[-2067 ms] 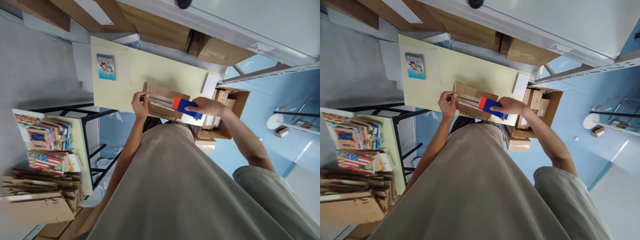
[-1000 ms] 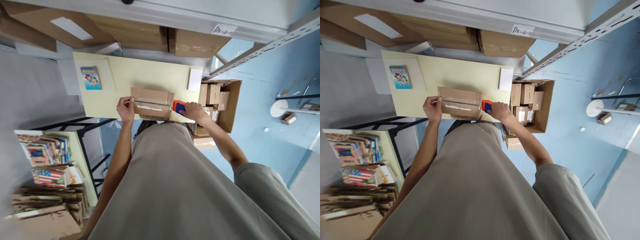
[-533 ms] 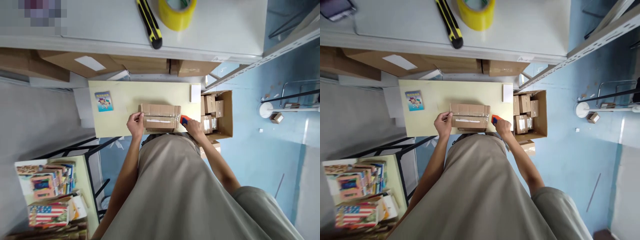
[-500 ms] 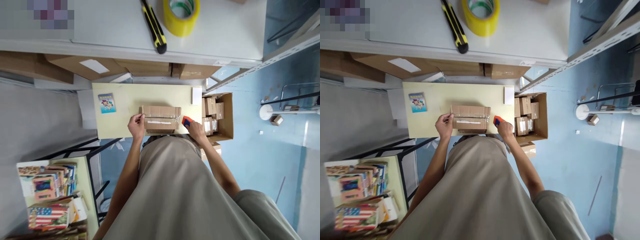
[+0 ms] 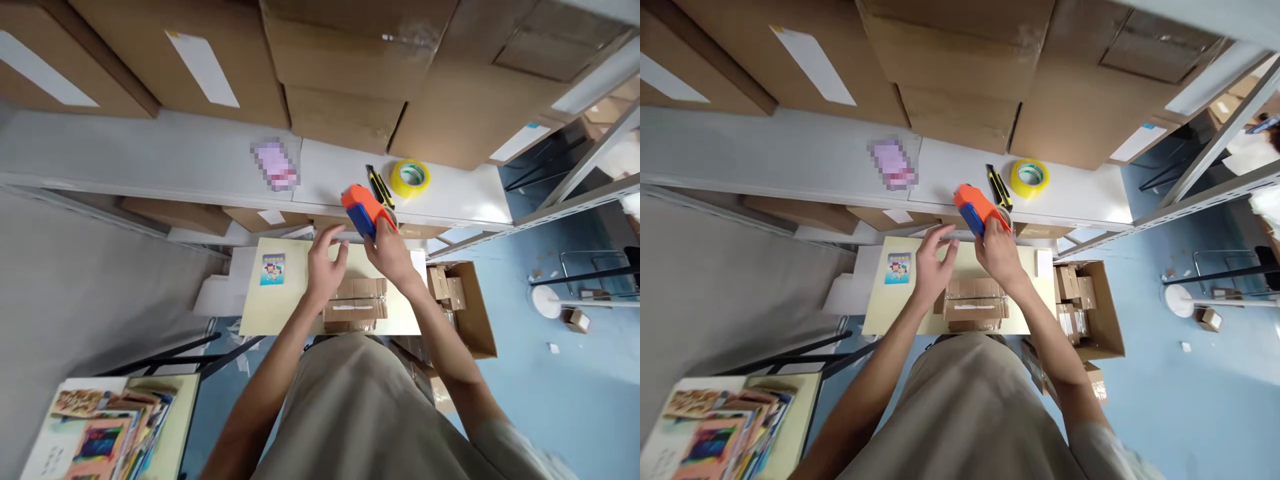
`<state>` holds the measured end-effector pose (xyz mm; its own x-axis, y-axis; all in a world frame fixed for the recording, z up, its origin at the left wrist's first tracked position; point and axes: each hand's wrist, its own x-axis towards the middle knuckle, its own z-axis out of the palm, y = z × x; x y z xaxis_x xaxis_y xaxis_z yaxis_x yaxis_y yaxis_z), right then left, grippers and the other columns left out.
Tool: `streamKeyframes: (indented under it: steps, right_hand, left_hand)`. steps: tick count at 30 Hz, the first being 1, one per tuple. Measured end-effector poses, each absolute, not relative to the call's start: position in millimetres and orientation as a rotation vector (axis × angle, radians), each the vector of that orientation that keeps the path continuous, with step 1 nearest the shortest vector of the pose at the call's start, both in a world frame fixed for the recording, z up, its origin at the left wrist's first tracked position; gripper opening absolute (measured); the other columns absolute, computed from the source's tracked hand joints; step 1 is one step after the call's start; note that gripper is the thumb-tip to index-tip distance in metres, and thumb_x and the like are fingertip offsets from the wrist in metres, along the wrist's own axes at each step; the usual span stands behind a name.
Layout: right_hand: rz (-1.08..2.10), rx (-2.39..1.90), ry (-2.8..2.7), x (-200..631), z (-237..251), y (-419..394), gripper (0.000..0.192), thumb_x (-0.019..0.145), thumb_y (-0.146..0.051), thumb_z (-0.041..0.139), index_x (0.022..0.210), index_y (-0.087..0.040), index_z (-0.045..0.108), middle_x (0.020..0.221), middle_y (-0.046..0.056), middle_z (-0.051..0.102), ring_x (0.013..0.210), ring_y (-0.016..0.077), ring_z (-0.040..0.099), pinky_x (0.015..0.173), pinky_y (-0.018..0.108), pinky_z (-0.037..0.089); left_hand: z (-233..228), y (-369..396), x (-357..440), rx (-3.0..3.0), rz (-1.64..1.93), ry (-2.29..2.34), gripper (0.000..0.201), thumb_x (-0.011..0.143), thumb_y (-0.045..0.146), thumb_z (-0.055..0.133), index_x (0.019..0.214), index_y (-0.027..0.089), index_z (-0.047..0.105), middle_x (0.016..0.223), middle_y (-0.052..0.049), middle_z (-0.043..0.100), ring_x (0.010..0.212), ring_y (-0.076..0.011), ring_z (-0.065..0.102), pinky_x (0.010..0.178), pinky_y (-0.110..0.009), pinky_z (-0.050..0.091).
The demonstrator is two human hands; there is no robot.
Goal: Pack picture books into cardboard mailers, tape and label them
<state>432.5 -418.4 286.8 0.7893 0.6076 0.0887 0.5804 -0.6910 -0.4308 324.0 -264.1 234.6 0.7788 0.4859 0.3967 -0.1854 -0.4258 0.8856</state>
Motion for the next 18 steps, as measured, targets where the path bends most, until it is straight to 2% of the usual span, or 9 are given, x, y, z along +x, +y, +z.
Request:
streamKeyframes:
  steps: [4, 7, 9, 11, 14, 16, 18]
  right_hand:
    - [-0.05, -2.576, -0.99, 485.7, 296.9, -328.8, 0.037, 0.106, -0.012, 0.049, 0.142, -0.011, 0.059, 0.122, 0.02, 0.077, 0.121, 0.0361, 0.074, 0.117, 0.056, 0.052]
    - [-0.018, -2.711, -0.964, 507.9, 297.3, -292.7, 0.047, 0.105, -0.006, 0.048, 0.15, -0.002, 0.06, 0.135, 0.028, 0.076, 0.135, 0.0382, 0.07, 0.126, 0.057, 0.044]
    - [-0.021, -2.743, -0.979, 513.3, 294.9, -286.1, 0.057, 0.105, -0.005, 0.045, 0.16, 0.003, 0.054, 0.145, 0.031, 0.072, 0.145, 0.0387, 0.064, 0.131, 0.058, 0.039]
    - [-0.072, -2.708, -1.006, 510.4, 289.3, -294.5, 0.064, 0.106, -0.006, 0.04, 0.17, 0.002, 0.046, 0.159, 0.031, 0.065, 0.156, 0.0382, 0.056, 0.136, 0.06, 0.035]
    - [-0.177, -2.592, -0.959, 486.3, 267.3, -337.7, 0.066, 0.113, -0.017, 0.033, 0.178, -0.008, 0.037, 0.18, 0.024, 0.046, 0.17, 0.0354, 0.039, 0.14, 0.062, 0.031]
    - [-0.174, -2.539, -0.843, 455.4, 240.7, -384.2, 0.065, 0.117, -0.028, 0.028, 0.18, -0.012, 0.031, 0.185, 0.021, 0.038, 0.175, 0.0331, 0.03, 0.141, 0.062, 0.03]
    - [-0.031, -2.545, -0.673, 415.1, 208.1, -435.9, 0.069, 0.118, -0.038, 0.027, 0.18, -0.009, 0.026, 0.185, 0.025, 0.036, 0.176, 0.0337, 0.03, 0.14, 0.061, 0.033]
  left_hand:
    - [269.0, -243.4, 369.7, 1.93, 0.837, 0.109, 0.043, 0.113, 0.022, 0.053, 0.154, 0.026, 0.065, 0.156, -0.013, 0.069, 0.142, -0.0249, 0.07, 0.117, -0.041, 0.063]
    - [261.3, -233.6, 375.2, 1.923, 0.8, 0.127, 0.046, 0.111, 0.022, 0.056, 0.157, 0.025, 0.063, 0.16, -0.015, 0.067, 0.145, -0.0264, 0.069, 0.118, -0.042, 0.063]
    - [246.8, -231.6, 365.5, 1.899, 0.767, 0.166, 0.046, 0.111, 0.025, 0.059, 0.156, 0.025, 0.064, 0.16, -0.015, 0.068, 0.144, -0.027, 0.07, 0.115, -0.042, 0.065]
    - [225.2, -231.3, 347.3, 1.867, 0.712, 0.238, 0.044, 0.11, 0.028, 0.062, 0.153, 0.024, 0.066, 0.157, -0.015, 0.071, 0.138, -0.0269, 0.073, 0.114, -0.042, 0.065]
    - [178.5, -231.9, 306.3, 1.792, 0.569, 0.425, 0.043, 0.107, 0.033, 0.065, 0.149, 0.022, 0.07, 0.152, -0.015, 0.074, 0.134, -0.0283, 0.076, 0.119, -0.046, 0.063]
    - [141.4, -235.9, 272.7, 1.721, 0.447, 0.599, 0.043, 0.107, 0.038, 0.067, 0.145, 0.02, 0.072, 0.149, -0.016, 0.075, 0.134, -0.0306, 0.077, 0.122, -0.049, 0.062]
    - [106.9, -245.9, 240.0, 1.64, 0.327, 0.743, 0.044, 0.106, 0.043, 0.068, 0.142, 0.019, 0.072, 0.148, -0.018, 0.076, 0.135, -0.032, 0.076, 0.123, -0.051, 0.06]
